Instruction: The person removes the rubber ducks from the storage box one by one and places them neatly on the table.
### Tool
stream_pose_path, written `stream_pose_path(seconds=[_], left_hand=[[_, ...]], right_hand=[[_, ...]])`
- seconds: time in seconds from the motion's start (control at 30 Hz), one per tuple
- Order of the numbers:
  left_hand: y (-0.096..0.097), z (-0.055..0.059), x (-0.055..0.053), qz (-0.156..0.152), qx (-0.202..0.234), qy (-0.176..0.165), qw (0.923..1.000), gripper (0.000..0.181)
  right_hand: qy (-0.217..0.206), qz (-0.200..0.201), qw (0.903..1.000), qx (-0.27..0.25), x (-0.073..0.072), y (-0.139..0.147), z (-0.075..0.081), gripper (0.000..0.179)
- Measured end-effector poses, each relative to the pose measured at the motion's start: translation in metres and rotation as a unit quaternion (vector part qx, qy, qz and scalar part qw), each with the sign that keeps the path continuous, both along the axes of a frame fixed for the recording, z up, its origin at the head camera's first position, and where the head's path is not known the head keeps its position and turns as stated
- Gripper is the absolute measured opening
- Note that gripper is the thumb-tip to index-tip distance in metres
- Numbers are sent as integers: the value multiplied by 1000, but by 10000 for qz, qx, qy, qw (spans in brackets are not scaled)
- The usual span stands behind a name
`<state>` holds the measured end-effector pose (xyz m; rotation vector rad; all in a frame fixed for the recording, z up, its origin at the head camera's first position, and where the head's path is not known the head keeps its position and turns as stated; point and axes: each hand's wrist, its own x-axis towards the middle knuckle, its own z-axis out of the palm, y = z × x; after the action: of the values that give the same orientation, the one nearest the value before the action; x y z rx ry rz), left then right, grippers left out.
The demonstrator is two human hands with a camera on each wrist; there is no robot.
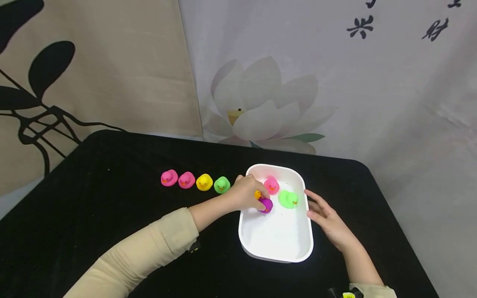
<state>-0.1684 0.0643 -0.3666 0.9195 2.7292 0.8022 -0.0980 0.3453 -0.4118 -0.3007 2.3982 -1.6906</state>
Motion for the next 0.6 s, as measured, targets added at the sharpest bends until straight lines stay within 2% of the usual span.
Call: stream_pose_path(seconds=[0.27, 0.6], left_hand=[[-4, -1, -2, -105, 197, 101, 9997, 28], [-9, 6, -2, -88, 633, 12, 9980, 30]], right_hand=[[-5, -15, 10000, -20, 0, 0, 1, 59], [-93, -60, 9999, 16, -2, -1, 3, 60]])
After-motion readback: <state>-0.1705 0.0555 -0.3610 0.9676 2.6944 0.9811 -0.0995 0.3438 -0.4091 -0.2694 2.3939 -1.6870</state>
